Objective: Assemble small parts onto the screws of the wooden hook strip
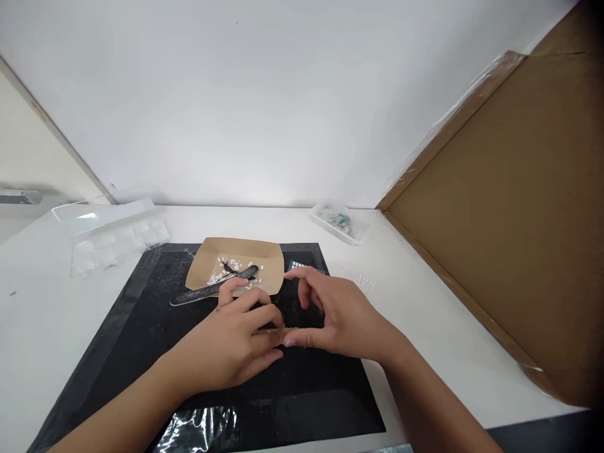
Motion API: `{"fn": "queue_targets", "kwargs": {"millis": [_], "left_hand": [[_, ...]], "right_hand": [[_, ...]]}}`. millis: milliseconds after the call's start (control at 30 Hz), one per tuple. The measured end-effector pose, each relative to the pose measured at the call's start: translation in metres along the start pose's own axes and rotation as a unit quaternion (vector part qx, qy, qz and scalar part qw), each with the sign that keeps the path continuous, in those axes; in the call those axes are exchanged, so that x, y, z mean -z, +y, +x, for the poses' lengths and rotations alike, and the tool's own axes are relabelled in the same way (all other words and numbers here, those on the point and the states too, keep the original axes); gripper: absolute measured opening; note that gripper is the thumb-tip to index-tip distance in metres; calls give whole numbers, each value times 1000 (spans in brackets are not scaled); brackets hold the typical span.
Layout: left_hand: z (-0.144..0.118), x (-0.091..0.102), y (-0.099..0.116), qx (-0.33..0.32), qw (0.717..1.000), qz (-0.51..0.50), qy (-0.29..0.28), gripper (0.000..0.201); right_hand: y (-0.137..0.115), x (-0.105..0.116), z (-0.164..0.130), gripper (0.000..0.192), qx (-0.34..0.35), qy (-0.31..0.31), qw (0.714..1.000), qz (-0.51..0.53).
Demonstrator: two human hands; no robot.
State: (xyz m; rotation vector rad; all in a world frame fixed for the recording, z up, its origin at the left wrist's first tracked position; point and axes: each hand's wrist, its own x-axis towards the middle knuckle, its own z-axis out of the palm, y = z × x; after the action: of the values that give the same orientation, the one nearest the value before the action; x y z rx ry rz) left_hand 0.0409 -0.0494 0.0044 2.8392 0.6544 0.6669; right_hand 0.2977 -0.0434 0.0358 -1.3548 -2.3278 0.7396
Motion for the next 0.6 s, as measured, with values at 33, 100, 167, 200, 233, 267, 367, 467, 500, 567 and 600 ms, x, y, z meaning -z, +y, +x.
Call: {"fn": "queue_targets", "kwargs": {"millis": [33, 100, 167, 200, 233, 267, 367, 467, 500, 567, 600], "left_hand": [[0, -2, 1, -3, 1000, 11, 8, 10], [1, -7, 2, -3, 999, 32, 24, 9], [3, -11, 5, 2, 998, 50, 45, 6], [3, -13, 6, 5, 997, 58, 55, 7], [4, -15, 8, 8, 996, 66, 64, 10], [4, -16, 9, 11, 995, 72, 70, 12], [4, -19, 11, 17, 993, 82, 84, 16], [3, -20, 12, 18, 993, 80, 80, 13], [3, -21, 12, 19, 994, 79, 78, 13], [2, -23, 12, 25, 994, 75, 78, 15], [1, -24, 12, 28, 994, 73, 78, 16]], "right_hand": [[1, 1, 0, 86, -8, 10, 1000, -10], [3, 2, 0, 84, -15, 26, 999, -34], [4, 2, 1, 80, -20, 33, 998, -50], [5, 1, 1, 80, -22, 32, 998, -54], [5, 1, 1, 81, -24, 28, 998, -54], [5, 1, 1, 82, -25, 21, 998, -51], [5, 2, -1, 84, -21, -15, 999, -25], [7, 3, -2, 82, -10, -48, 999, -9], [7, 4, -2, 78, -5, -56, 998, -10], [8, 4, -1, 63, 4, -75, 997, -13], [9, 4, -1, 53, 6, -88, 996, -12]]}}
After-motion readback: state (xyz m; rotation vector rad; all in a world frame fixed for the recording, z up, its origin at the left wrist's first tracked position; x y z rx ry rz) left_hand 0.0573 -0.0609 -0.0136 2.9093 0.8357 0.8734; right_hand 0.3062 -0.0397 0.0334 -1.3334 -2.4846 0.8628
